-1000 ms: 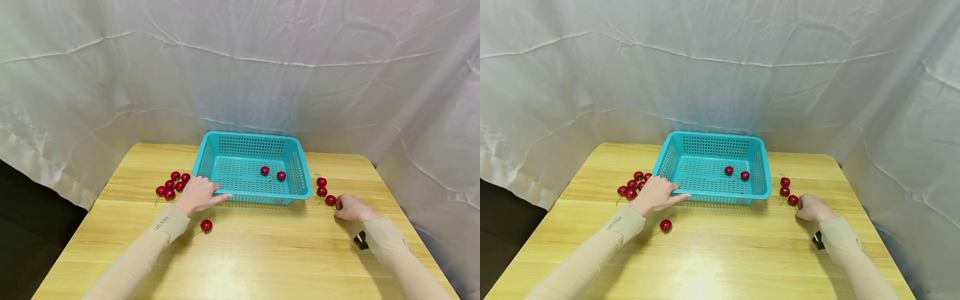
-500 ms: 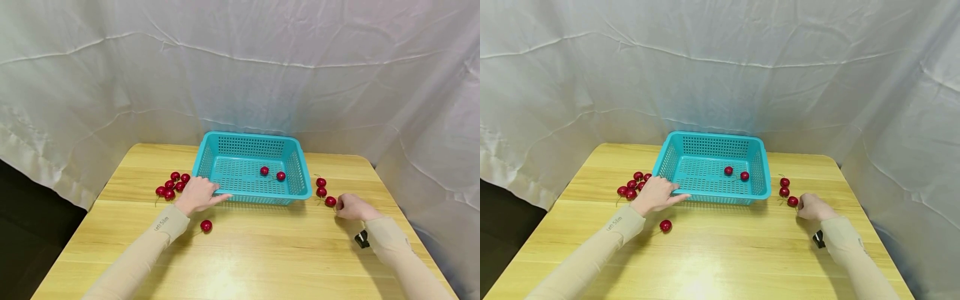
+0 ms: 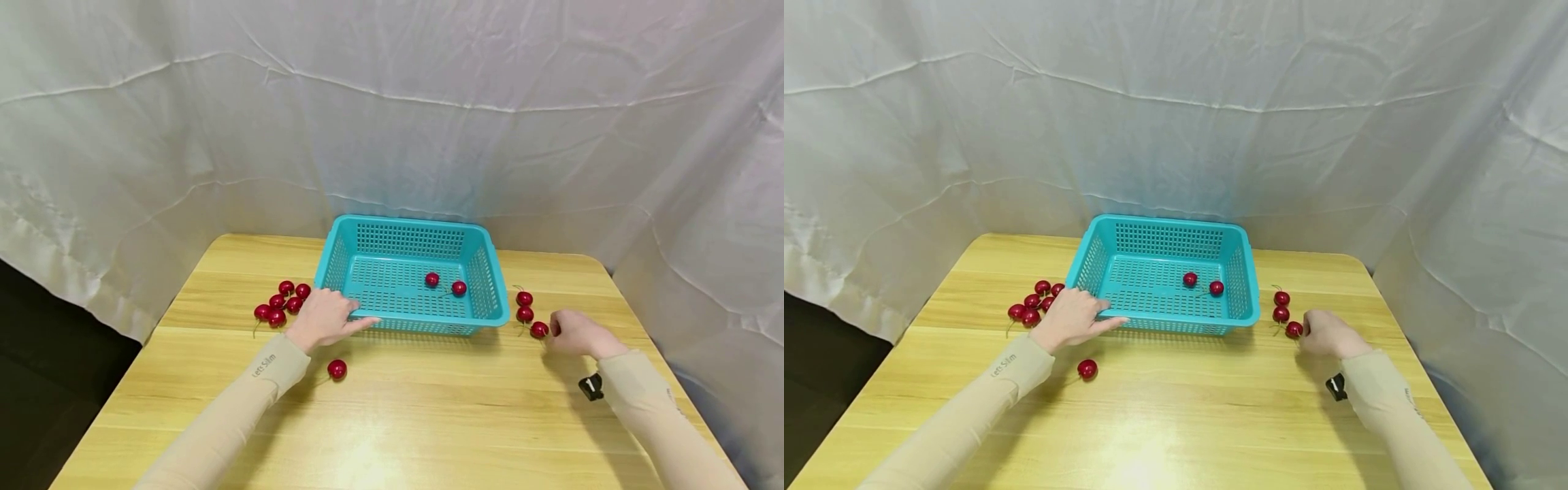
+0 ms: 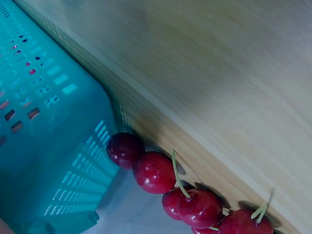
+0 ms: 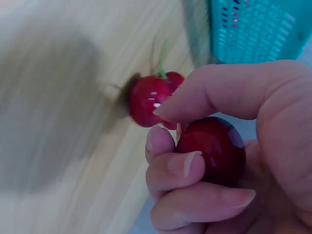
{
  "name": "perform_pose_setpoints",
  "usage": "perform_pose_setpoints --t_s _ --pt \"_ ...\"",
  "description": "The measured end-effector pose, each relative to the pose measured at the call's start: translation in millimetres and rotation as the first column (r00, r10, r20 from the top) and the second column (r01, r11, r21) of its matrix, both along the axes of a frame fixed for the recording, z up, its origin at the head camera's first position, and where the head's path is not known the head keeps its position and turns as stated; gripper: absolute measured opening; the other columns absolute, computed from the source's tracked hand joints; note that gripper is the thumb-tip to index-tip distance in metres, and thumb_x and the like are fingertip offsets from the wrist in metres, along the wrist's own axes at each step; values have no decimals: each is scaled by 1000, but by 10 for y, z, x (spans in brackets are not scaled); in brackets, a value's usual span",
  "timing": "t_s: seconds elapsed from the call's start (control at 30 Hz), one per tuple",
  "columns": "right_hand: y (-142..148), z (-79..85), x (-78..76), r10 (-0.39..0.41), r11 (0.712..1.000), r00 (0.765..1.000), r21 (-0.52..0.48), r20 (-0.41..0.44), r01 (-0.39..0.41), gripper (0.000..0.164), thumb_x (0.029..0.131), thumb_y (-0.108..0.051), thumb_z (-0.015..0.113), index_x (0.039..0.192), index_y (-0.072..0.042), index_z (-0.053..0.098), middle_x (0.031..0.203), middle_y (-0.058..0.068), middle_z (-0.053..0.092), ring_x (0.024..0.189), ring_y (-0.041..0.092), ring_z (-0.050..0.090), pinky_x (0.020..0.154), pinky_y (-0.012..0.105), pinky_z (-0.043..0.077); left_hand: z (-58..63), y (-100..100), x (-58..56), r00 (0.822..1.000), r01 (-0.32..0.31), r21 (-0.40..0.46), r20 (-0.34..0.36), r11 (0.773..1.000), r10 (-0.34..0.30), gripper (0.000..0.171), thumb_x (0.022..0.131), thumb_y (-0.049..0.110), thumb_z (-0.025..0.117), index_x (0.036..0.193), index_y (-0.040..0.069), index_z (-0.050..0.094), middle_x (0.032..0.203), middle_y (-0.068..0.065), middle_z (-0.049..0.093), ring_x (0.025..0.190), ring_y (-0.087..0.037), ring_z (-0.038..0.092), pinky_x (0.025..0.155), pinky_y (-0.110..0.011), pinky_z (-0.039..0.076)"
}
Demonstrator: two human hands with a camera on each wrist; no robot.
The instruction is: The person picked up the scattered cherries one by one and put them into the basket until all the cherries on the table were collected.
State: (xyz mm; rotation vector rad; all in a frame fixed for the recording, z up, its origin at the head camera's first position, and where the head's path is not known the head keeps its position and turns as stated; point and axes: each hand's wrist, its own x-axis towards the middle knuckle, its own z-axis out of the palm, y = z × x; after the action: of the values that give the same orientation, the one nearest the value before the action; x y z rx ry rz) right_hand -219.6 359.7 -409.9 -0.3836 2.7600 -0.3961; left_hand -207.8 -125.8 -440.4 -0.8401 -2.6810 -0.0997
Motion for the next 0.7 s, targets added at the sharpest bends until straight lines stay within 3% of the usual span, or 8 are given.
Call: perform_pose_setpoints --t_s 0.2,0.43,0.7 --pt "-131 140 -9 25 999 997 -29 -74 -28 15 81 -7 66 76 -7 52 66 1 45 61 15 41 58 30 34 1 0 1 1000 2 5 -4 1000 -2 62 91 63 60 57 22 28 48 10 14 44 -6 13 44 -21 10" --pt "-291 306 -18 47 998 980 -42 -196 -56 16 79 -4 64 74 -8 50 62 -1 43 57 13 39 57 28 33 -17 1 -5 1000 4 10 -10 1000 -4 63 91 64 60 57 23 26 49 10 13 44 -6 12 45 -21 10" --pt "-440 468 -30 55 997 959 -41 -277 -69 15 81 -4 64 76 -7 50 62 0 46 56 14 40 55 28 32 -4 -4 0 1000 4 13 -6 1000 -3 62 91 63 59 57 23 27 49 9 14 44 -6 12 45 -21 10"
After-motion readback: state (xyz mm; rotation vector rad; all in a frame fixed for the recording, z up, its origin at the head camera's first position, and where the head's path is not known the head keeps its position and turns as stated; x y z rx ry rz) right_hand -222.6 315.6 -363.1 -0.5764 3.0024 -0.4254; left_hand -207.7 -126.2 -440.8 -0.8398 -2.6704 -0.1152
